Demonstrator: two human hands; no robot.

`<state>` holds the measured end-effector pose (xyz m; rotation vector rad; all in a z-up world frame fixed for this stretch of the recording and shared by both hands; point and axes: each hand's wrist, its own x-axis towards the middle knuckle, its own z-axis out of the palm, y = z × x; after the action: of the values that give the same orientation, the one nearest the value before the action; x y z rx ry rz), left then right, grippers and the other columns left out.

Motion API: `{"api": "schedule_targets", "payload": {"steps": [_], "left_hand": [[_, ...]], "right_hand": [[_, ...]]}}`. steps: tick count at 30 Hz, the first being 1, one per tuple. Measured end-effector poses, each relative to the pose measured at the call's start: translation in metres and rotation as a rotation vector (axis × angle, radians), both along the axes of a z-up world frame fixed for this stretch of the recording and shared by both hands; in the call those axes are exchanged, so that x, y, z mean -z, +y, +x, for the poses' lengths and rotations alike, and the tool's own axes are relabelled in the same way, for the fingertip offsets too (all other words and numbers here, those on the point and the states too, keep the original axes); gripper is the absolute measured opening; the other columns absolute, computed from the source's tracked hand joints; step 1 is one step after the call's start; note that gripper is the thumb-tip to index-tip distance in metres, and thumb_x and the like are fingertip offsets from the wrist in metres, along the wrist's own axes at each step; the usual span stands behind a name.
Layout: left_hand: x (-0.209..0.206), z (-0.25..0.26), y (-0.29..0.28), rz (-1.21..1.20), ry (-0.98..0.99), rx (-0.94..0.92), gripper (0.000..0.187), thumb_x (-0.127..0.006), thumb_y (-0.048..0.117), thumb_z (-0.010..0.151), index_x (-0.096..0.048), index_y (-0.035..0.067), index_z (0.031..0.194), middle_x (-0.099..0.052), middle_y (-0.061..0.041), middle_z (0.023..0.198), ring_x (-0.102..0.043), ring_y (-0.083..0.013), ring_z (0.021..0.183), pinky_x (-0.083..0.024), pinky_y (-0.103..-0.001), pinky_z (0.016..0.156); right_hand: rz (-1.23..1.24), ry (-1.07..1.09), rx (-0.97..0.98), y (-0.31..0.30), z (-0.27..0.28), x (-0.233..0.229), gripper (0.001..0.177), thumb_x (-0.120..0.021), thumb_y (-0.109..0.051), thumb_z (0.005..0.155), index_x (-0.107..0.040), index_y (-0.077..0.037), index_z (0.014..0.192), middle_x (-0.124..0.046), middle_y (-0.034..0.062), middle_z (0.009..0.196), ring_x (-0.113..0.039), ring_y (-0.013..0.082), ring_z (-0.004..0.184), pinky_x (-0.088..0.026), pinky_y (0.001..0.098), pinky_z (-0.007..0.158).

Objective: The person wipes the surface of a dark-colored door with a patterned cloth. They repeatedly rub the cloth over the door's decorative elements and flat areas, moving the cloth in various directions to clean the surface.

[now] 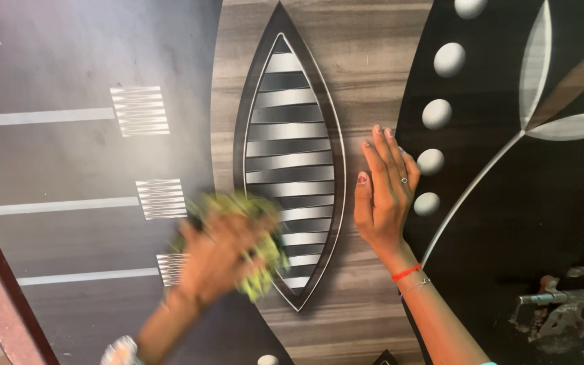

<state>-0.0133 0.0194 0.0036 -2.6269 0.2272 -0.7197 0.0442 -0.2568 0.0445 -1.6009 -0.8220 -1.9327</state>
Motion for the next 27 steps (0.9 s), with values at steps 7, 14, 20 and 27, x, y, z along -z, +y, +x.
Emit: {"api": "schedule_targets", "payload": {"steps": [7,14,20,27], "left_hand": [[-0.094,0.022,-0.03,-0.242,-0.741,0.397,0.083,-0.054,0.078,0.087,-0.033,0.042,0.159,-0.007,-0.016,0.169,-0.004,-0.05,0.153,-0.005,-0.084,0.11],[0.03,0.017,-0.044,0.386,-0.093,0.686,0.092,-0.058,0.07,0.082,-0.024,0.038,0.161,-0.008,0.0,0.172,-0.007,-0.0295,0.156,-0.006,-0.067,0.119],[-0.056,0.013,0.038,-0.054,-0.206,0.451,0.08,-0.049,0.075,0.082,-0.042,0.038,0.151,-0.011,-0.004,0.168,-0.001,-0.0364,0.154,-0.001,-0.068,0.114],[-0.109,0.041,-0.072,-0.005,-0.627,0.523,0.087,-0.046,0.076,0.088,-0.031,0.032,0.161,-0.013,-0.011,0.171,-0.009,-0.0428,0.155,-0.002,-0.082,0.111]], "right_hand": [[0.001,0.009,0.016,0.0,0.0,0.002,0.038,-0.046,-0.01,0.105,-0.061,0.004,0.137,-0.054,0.0197,0.154,-0.046,0.0323,0.15,-0.029,0.045,0.122],[0.001,0.009,-0.004,-0.002,-0.001,0.001,0.036,-0.046,-0.008,0.104,-0.061,0.003,0.135,-0.055,0.0192,0.153,-0.048,0.0317,0.149,-0.03,0.0449,0.121],[0.02,-0.012,-0.021,-0.002,0.0,0.003,0.037,-0.046,-0.009,0.102,-0.061,0.003,0.134,-0.056,0.019,0.152,-0.048,0.0312,0.148,-0.03,0.0459,0.123],[0.075,0.017,-0.194,-0.008,-0.006,0.0,0.04,-0.051,-0.011,0.1,-0.058,0.005,0.136,-0.058,0.0188,0.149,-0.051,0.0327,0.146,-0.032,0.0441,0.123]]}}
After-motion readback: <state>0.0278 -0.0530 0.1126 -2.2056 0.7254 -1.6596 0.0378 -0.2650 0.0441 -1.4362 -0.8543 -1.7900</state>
